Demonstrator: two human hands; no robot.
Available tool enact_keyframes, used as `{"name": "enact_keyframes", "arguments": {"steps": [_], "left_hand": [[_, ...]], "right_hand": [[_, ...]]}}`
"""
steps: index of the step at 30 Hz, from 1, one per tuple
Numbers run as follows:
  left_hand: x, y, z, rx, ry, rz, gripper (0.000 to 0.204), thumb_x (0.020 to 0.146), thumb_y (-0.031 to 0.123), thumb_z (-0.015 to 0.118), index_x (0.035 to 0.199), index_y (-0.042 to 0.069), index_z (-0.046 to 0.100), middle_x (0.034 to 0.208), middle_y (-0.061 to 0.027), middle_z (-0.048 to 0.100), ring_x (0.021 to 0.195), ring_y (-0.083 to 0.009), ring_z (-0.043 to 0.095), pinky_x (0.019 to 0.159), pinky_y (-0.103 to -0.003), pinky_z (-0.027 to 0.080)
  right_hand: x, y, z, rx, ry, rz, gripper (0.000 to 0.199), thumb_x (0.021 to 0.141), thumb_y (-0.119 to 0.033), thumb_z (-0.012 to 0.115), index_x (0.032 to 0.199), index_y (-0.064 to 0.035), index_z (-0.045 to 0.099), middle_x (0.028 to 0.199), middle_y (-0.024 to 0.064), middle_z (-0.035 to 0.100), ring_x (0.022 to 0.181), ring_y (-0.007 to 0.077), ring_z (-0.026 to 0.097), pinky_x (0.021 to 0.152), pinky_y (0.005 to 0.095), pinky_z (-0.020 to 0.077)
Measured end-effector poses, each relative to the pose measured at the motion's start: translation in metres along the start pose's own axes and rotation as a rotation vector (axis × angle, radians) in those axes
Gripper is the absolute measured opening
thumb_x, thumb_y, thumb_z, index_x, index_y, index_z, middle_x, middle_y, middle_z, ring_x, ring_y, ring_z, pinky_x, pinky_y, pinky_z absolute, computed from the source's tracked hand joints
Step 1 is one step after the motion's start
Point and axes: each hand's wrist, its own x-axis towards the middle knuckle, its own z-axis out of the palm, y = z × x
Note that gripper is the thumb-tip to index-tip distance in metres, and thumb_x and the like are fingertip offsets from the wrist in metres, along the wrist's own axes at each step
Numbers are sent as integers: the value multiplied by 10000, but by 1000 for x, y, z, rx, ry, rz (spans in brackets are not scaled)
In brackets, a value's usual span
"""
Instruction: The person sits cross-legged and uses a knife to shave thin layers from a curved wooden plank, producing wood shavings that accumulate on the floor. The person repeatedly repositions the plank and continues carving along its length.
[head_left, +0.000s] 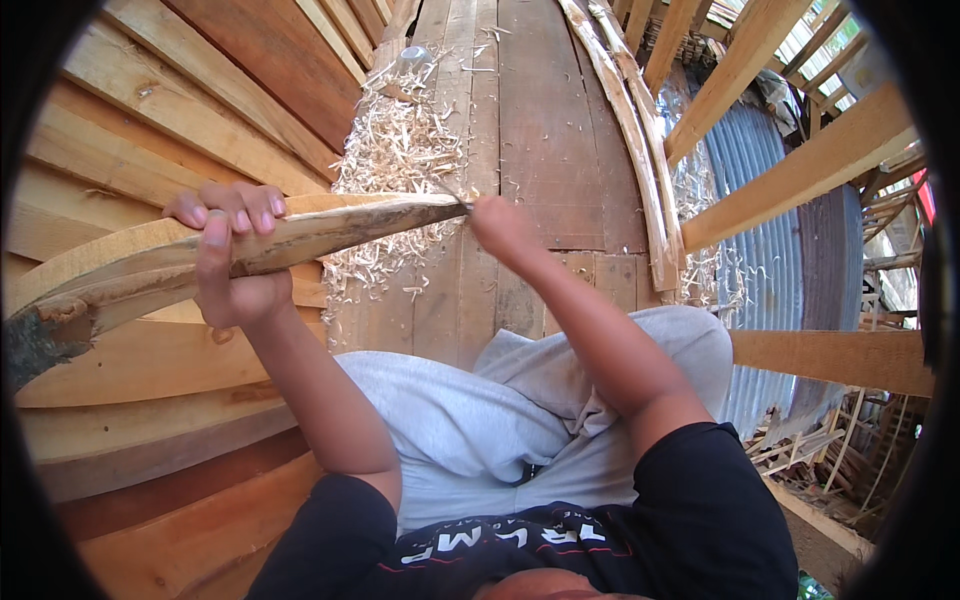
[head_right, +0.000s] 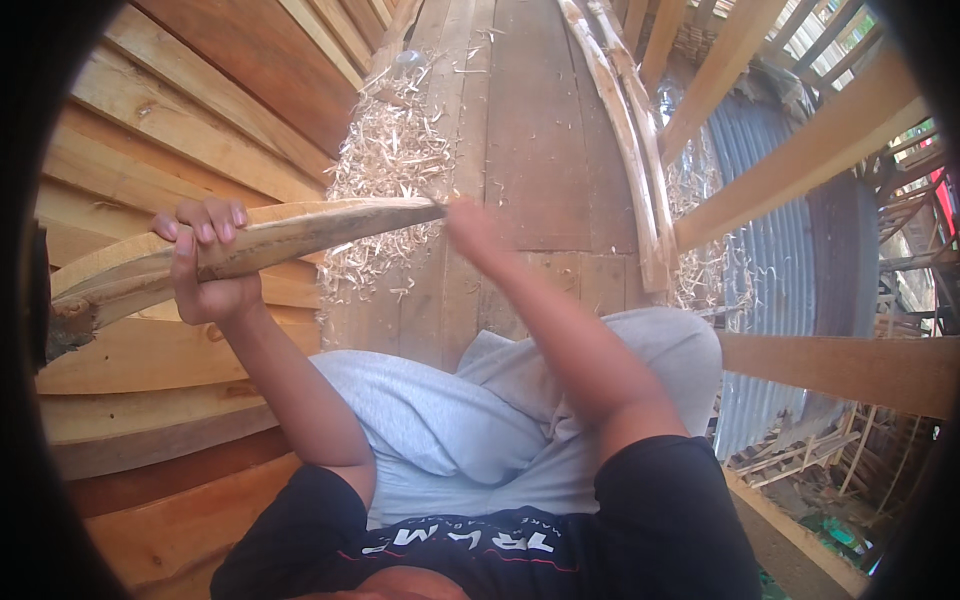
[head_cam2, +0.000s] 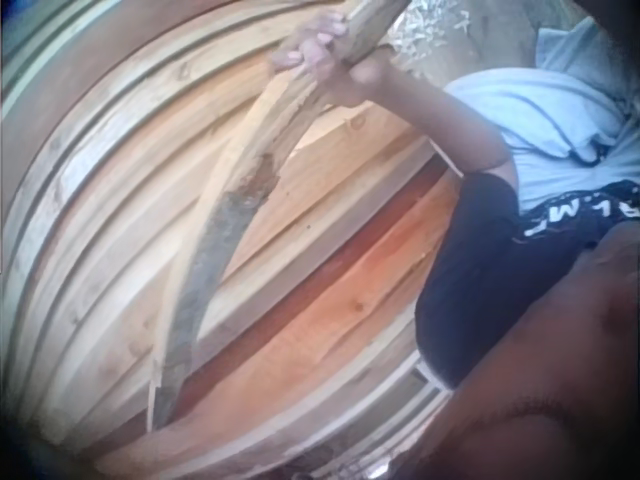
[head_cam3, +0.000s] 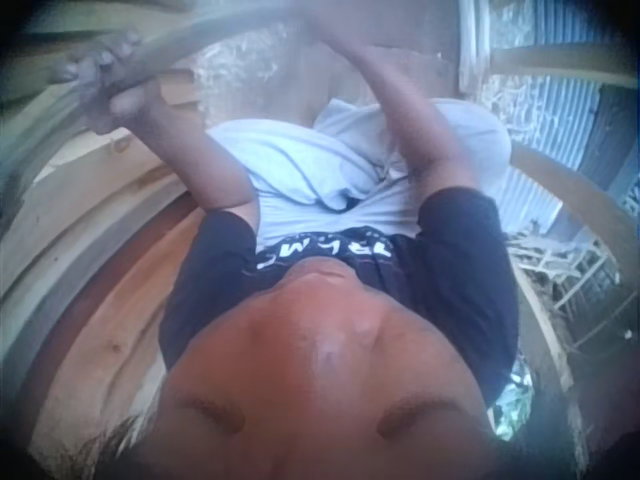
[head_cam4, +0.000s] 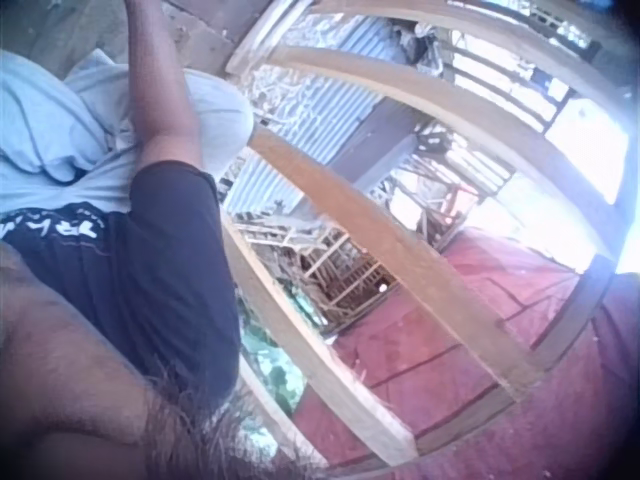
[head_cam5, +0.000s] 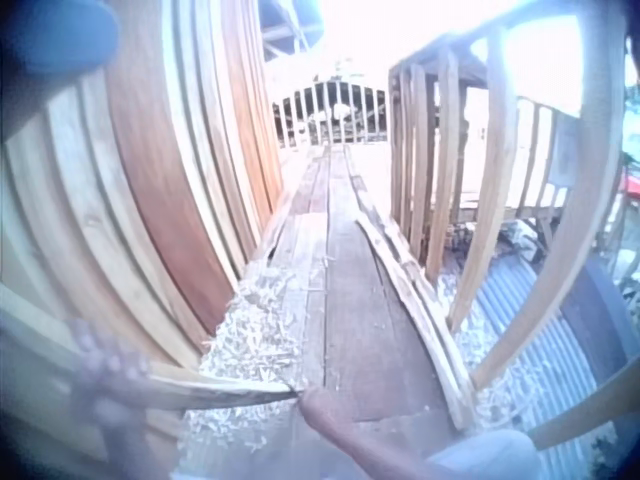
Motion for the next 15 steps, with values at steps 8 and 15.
{"name": "enact_keyframes", "arguments": {"steps": [8, 15], "left_hand": [[-1, -1, 16, 32, 122, 4, 193, 847, 87, 585, 991, 113, 459, 768, -63, 537, 705, -189, 528, 729, -398, 440], [-1, -5, 39, 101, 268, 50, 178, 860, 42, 569, 998, 79, 462, 752, -65, 526, 669, -182, 531, 707, -373, 459]], "right_hand": [[-32, -77, -42, 180, -100, 84, 500, 971, -265, 315, 865, 100, 639, 906, 343, 633, 867, 497, 629, 830, 563, 480], [-1, 1, -9, -20, -85, 20, 457, 956, -233, 324, 932, 116, 617, 940, 348, 631, 882, 529, 608, 851, 556, 476]]}}
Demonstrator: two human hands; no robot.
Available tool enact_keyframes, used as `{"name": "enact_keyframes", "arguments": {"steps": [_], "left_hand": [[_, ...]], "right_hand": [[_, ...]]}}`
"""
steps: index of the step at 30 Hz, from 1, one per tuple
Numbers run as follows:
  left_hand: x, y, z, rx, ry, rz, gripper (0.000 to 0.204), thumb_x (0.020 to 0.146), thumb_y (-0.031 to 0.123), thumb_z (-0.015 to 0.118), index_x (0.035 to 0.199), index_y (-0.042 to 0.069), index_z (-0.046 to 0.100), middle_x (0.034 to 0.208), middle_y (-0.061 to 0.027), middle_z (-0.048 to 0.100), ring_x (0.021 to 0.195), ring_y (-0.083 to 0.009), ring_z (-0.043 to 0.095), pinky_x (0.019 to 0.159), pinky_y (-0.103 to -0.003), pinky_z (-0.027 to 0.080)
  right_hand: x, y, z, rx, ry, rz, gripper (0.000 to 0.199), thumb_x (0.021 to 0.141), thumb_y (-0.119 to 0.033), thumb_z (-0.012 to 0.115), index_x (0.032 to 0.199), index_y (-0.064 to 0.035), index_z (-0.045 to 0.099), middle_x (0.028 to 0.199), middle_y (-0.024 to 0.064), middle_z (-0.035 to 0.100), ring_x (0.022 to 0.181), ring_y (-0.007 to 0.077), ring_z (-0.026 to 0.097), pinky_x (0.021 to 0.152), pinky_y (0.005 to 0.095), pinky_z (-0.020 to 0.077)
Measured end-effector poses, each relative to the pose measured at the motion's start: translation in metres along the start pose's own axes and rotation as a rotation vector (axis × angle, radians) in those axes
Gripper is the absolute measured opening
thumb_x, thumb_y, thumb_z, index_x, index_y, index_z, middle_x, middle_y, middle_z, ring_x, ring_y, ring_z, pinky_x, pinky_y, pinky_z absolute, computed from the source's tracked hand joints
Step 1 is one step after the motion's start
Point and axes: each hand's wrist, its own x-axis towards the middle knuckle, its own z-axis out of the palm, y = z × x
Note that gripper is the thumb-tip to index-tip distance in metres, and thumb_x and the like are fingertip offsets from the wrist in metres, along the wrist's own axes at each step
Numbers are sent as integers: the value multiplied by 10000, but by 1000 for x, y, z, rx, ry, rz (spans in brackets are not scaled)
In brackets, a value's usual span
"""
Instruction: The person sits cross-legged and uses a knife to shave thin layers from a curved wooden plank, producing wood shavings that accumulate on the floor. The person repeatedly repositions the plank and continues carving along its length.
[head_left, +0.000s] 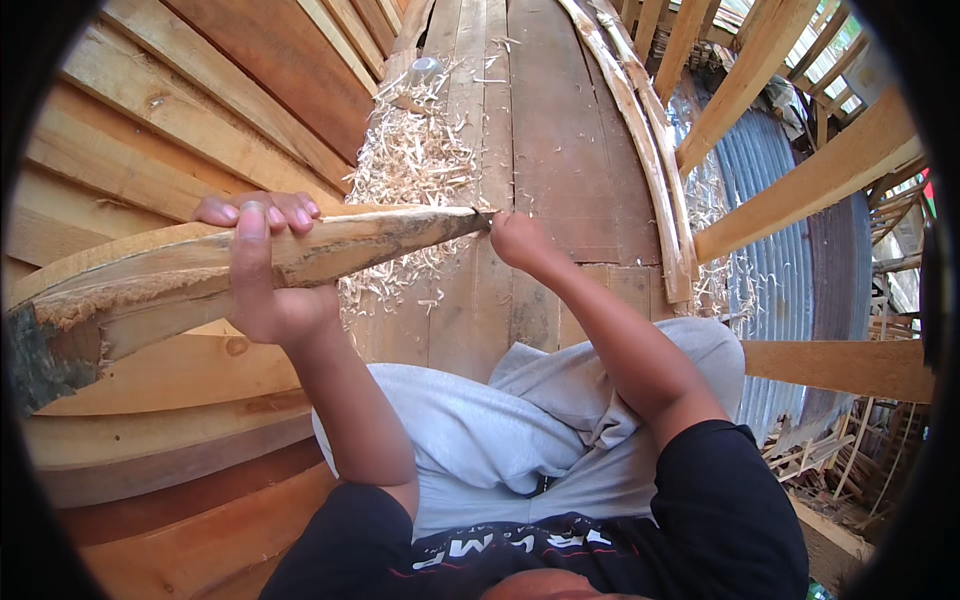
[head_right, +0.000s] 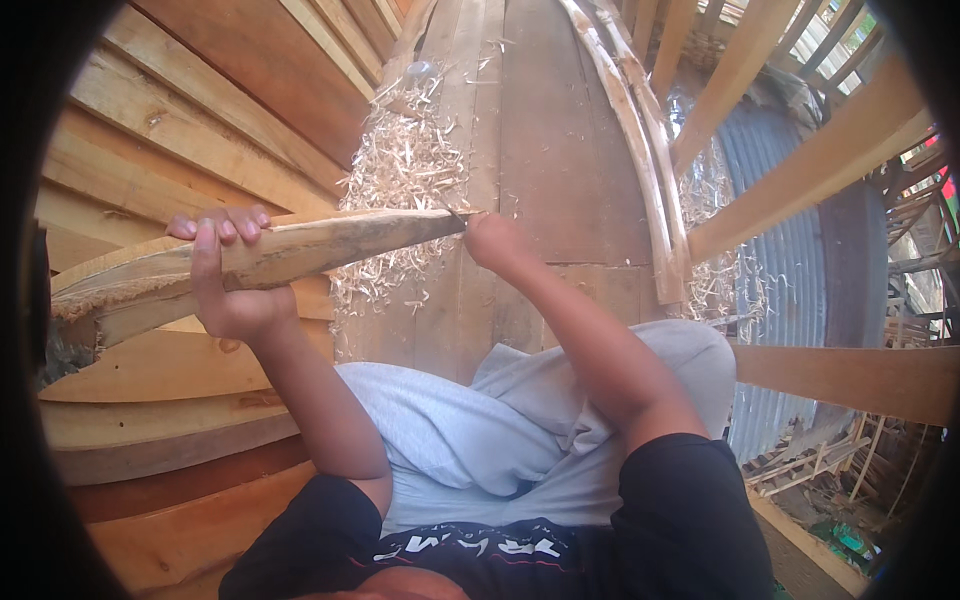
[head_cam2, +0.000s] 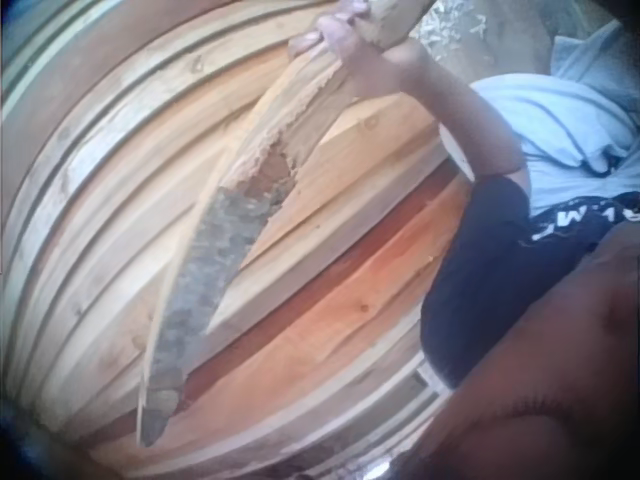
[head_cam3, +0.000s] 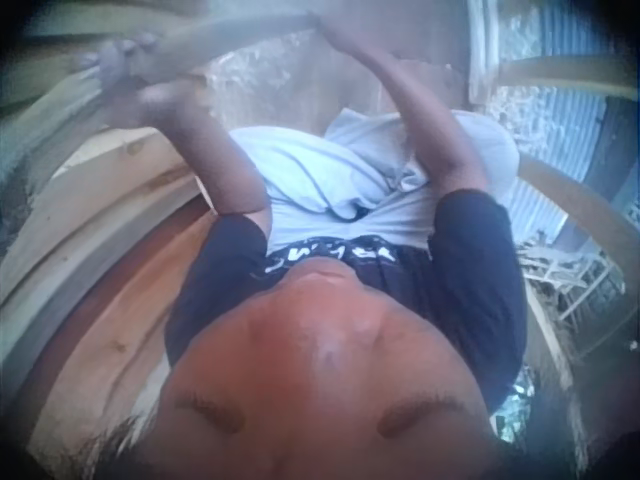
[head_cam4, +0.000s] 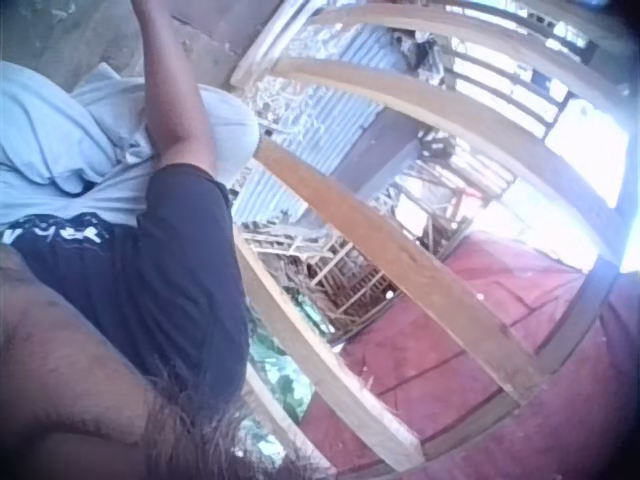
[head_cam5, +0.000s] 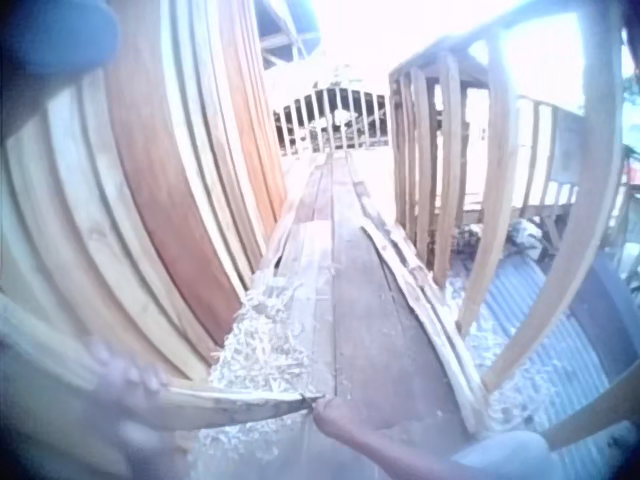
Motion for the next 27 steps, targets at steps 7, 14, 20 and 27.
{"name": "enact_keyframes", "arguments": {"steps": [7, 14, 20, 27], "left_hand": [[-8, 1, 21, 144, 263, -28, 163, 853, 46, 600, 971, 125, 520, 772, -26, 491, 728, -170, 511, 741, -341, 441], [-13, -7, 27, 489, 376, 248, 66, 931, -45, 537, 946, -84, 589, 866, -139, 557, 635, -174, 576, 584, -294, 516], [-14, -10, 39, 590, 461, 277, 83, 941, -24, 532, 934, -83, 590, 876, -134, 563, 602, -162, 566, 555, -281, 514], [-5, -3, 28, 462, 541, 211, 104, 880, 1, 598, 931, -49, 523, 715, -80, 537, 581, -143, 547, 565, -259, 501]], "right_hand": [[-24, -50, -15, 261, 84, 65, 562, 976, -300, 318, 775, 134, 614, 840, 387, 596, 870, 533, 600, 824, 535, 469], [-30, -77, -34, 192, -65, -20, 463, 971, -241, 321, 865, 86, 630, 877, 335, 633, 885, 480, 631, 807, 518, 499], [-17, -35, -2, 245, -38, 125, 458, 970, -253, 324, 927, 89, 626, 918, 317, 652, 936, 488, 627, 882, 535, 475], [-38, -105, -41, 186, -148, -52, 397, 946, -216, 366, 940, 69, 644, 973, 290, 660, 921, 456, 643, 827, 520, 501]]}}
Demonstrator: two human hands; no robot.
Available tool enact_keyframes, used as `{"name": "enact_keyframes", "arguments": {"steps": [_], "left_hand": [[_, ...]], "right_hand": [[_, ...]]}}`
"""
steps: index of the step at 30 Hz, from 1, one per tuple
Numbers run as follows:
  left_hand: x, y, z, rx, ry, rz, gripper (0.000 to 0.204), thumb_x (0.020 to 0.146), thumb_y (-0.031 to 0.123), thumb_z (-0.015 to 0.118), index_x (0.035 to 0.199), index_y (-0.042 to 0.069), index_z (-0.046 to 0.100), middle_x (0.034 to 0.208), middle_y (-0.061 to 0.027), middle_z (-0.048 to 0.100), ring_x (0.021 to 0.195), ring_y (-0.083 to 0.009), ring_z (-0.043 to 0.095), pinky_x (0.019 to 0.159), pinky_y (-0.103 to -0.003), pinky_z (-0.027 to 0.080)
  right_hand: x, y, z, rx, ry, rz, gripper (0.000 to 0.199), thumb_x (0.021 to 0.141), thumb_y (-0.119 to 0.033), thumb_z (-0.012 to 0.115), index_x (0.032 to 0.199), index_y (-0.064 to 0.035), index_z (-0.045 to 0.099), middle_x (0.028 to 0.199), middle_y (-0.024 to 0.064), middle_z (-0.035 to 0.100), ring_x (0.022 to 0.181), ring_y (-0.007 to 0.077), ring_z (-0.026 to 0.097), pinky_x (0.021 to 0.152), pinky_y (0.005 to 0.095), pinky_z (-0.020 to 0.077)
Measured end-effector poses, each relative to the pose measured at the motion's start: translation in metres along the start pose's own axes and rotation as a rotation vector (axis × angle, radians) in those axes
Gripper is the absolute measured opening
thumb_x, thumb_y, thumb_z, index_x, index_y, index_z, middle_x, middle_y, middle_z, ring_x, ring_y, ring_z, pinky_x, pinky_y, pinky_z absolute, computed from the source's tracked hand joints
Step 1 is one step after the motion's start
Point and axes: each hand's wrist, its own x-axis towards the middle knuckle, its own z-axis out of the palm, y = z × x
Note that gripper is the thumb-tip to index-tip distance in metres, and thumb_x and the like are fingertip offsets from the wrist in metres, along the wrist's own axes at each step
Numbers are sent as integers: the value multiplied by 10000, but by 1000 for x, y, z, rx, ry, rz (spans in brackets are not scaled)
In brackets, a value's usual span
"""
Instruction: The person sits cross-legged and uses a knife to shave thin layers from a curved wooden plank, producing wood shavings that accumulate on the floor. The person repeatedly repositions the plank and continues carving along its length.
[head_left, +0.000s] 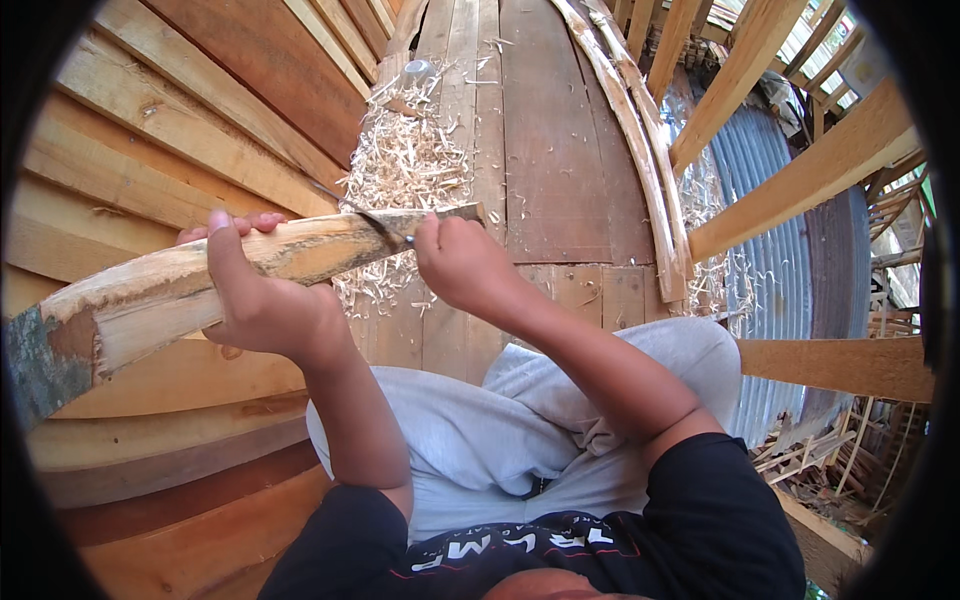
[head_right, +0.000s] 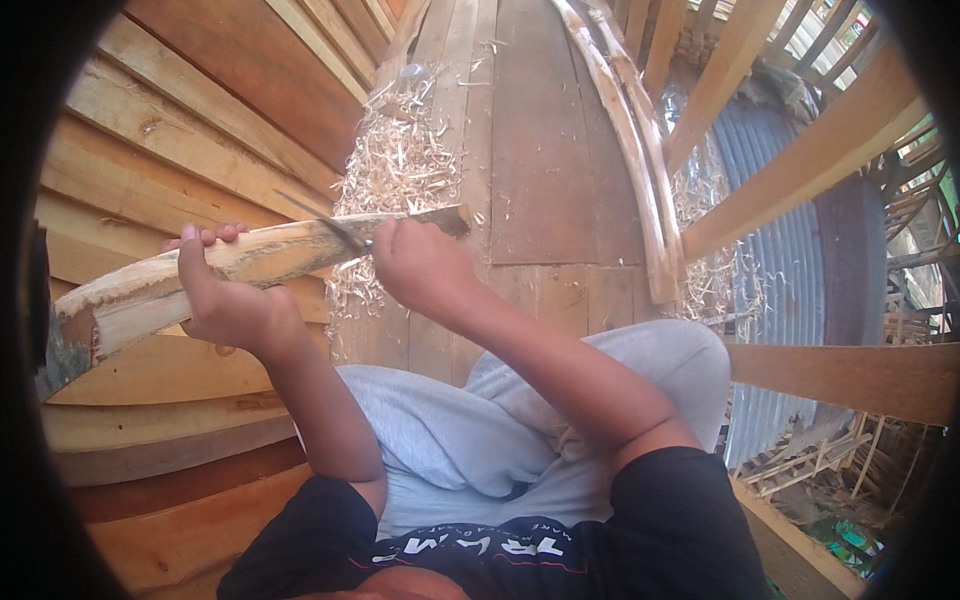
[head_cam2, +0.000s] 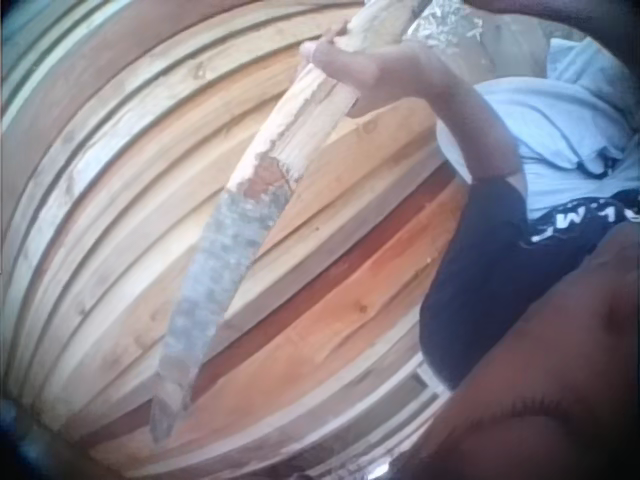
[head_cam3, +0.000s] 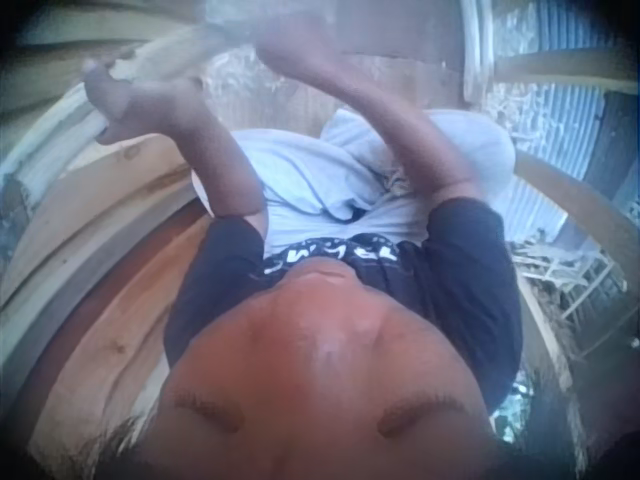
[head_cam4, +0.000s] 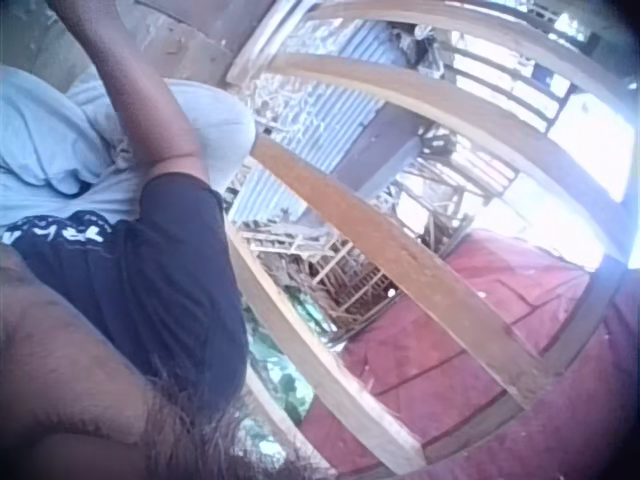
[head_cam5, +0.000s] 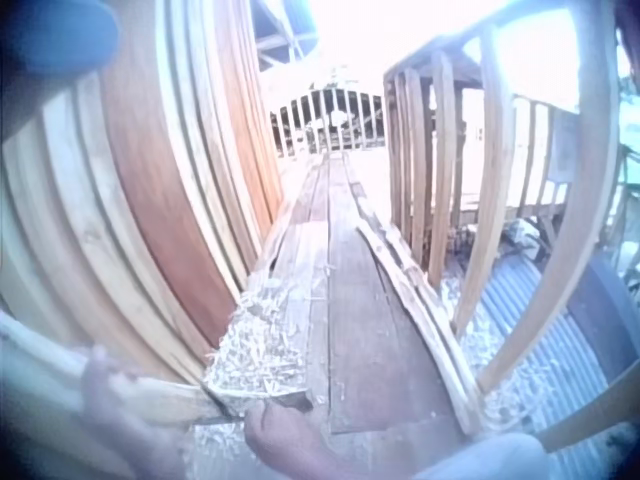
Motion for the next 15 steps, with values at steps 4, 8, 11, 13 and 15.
{"name": "enact_keyframes", "arguments": {"steps": [4, 8, 11, 13, 15], "left_hand": [[-11, 6, 10, -32, -66, 35, 122, 870, -12, 599, 944, -32, 504, 712, -68, 536, 588, -144, 544, 575, -254, 498], [-20, 9, 14, -49, -80, 28, 144, 865, -27, 591, 974, -32, 496, 794, -88, 539, 602, -143, 554, 569, -267, 498], [-15, 7, 9, -74, -95, 37, 153, 867, -32, 588, 987, -42, 494, 855, -105, 535, 605, -143, 563, 569, -274, 499], [-16, 4, 8, -102, -91, 42, 148, 869, -33, 584, 987, -51, 496, 883, -113, 534, 605, -142, 568, 575, -272, 499], [-21, 10, 8, -41, -109, -6, 154, 856, -5, 601, 970, 8, 498, 816, -61, 512, 642, -150, 560, 619, -282, 493]], "right_hand": [[35, 107, 17, -260, 89, -48, 338, 940, -147, 379, 949, 52, 652, 997, 289, 655, 899, 437, 654, 803, 491, 523], [44, 124, 26, -95, 167, 10, 484, 951, -236, 332, 818, 135, 613, 875, 382, 611, 847, 524, 609, 833, 555, 473], [7, 18, 0, 88, 145, 38, 516, 947, -267, 327, 847, 151, 613, 878, 379, 615, 858, 535, 603, 836, 540, 473], [-2, 5, -2, 154, 108, 12, 549, 948, -293, 312, 869, 156, 616, 889, 380, 617, 864, 538, 603, 832, 529, 474], [19, 73, 6, 138, 81, 138, 536, 948, -302, 310, 927, 128, 630, 970, 383, 607, 943, 509, 607, 886, 516, 471]]}}
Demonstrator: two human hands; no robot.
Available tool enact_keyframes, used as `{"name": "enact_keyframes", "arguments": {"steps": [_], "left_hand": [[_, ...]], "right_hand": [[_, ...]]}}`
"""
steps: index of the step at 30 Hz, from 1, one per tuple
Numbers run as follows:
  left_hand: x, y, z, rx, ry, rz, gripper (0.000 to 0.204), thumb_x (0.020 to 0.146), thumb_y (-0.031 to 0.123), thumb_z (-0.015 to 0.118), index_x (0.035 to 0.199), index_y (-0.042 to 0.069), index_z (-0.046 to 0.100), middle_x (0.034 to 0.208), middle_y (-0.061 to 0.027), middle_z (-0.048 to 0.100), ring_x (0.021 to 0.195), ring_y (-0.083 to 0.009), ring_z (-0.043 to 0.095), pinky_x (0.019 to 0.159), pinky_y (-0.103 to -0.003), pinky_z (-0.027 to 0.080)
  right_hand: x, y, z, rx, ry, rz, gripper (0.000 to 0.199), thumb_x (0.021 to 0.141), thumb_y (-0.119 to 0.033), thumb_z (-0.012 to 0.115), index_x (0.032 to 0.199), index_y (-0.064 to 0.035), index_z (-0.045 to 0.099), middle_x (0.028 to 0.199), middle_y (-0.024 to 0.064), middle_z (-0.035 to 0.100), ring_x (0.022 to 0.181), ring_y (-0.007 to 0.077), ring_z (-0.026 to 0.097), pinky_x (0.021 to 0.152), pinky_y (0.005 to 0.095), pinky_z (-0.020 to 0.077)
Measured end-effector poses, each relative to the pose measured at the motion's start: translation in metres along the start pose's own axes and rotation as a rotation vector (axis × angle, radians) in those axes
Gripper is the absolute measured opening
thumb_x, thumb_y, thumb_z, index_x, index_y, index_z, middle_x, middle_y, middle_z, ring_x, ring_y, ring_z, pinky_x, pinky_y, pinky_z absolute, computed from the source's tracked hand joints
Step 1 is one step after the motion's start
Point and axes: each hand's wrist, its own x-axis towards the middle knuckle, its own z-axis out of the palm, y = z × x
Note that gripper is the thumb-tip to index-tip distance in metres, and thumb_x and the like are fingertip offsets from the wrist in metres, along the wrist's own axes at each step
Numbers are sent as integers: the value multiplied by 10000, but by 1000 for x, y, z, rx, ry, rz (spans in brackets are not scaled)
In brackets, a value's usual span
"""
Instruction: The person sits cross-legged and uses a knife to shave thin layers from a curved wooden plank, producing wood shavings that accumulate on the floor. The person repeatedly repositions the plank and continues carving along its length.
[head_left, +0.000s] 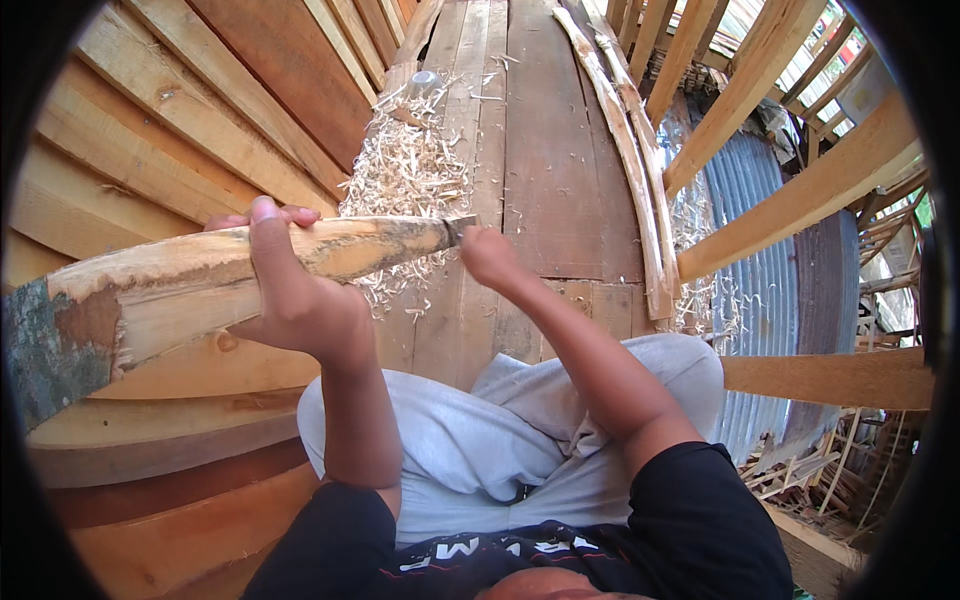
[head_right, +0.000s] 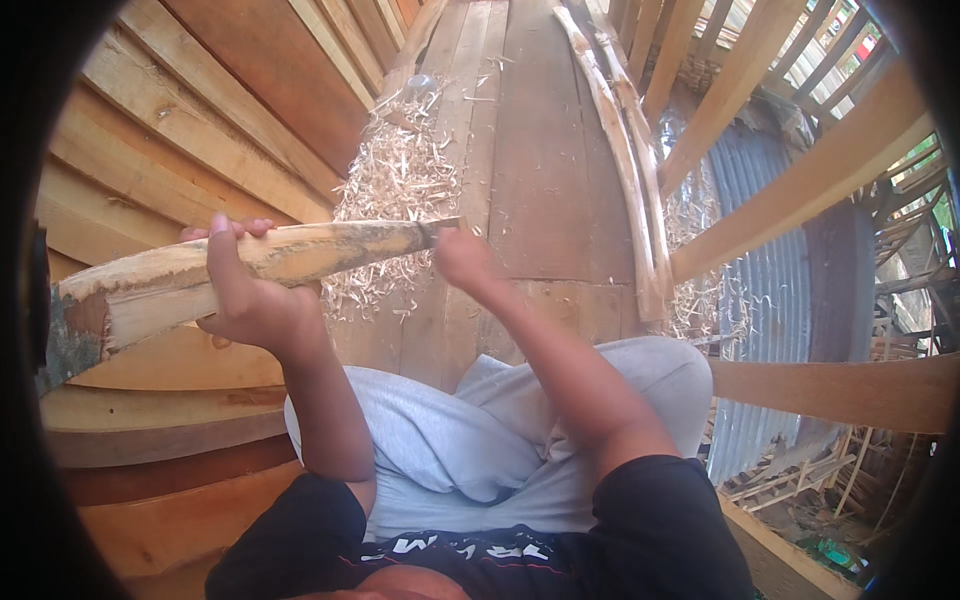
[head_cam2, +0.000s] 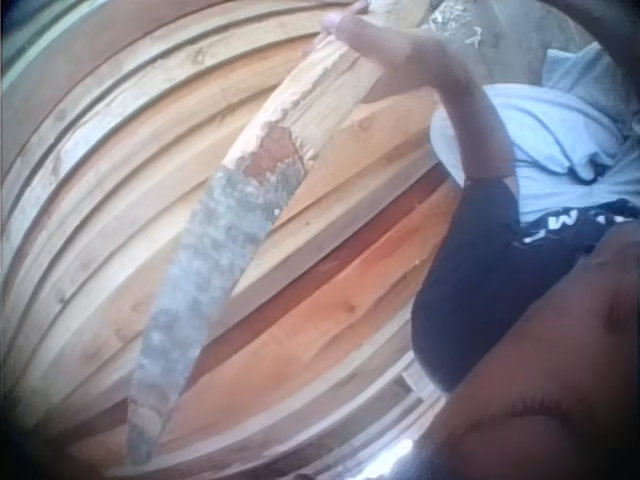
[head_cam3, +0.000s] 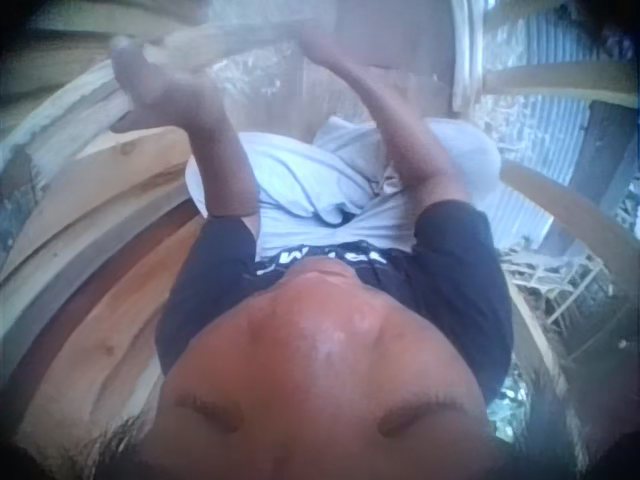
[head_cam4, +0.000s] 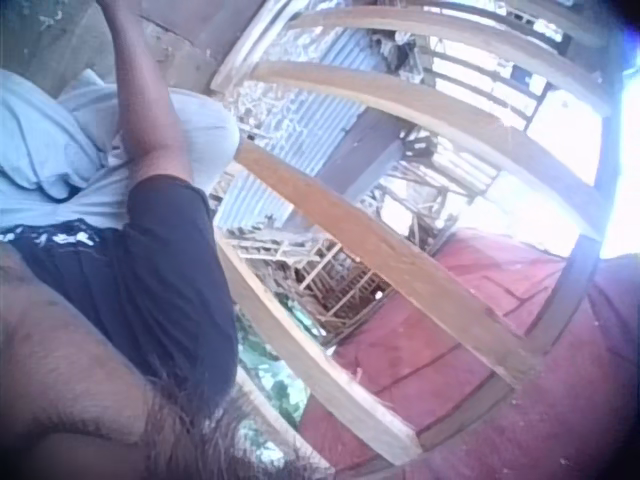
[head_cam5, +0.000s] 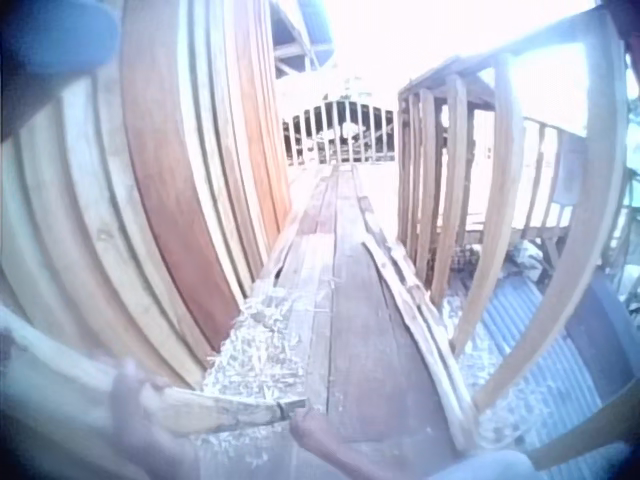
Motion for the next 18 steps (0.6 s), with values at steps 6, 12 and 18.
{"name": "enact_keyframes", "arguments": {"steps": [6, 12, 18], "left_hand": [[9, -2, -9, 27, -8, -27, 169, 855, 11, 608, 983, 39, 501, 796, -42, 509, 681, -159, 559, 652, -295, 493], [0, 0, 0, -59, -62, -79, 159, 871, 15, 588, 1005, 16, 502, 804, -59, 512, 692, -163, 565, 673, -307, 497], [9, -1, -14, -12, -98, -42, 154, 894, 15, 563, 1027, -14, 490, 845, -79, 520, 685, -159, 572, 682, -304, 501]], "right_hand": [[-5, -17, 0, -46, -12, 33, 538, 948, -298, 299, 945, 133, 620, 990, 392, 601, 967, 502, 607, 904, 517, 463], [22, 21, 8, 20, 102, 15, 592, 936, -316, 277, 926, 183, 597, 934, 425, 585, 938, 528, 605, 896, 521, 457], [-10, -30, -1, -99, 16, -38, 579, 948, -318, 284, 945, 161, 609, 957, 403, 597, 975, 524, 594, 918, 522, 448]]}}
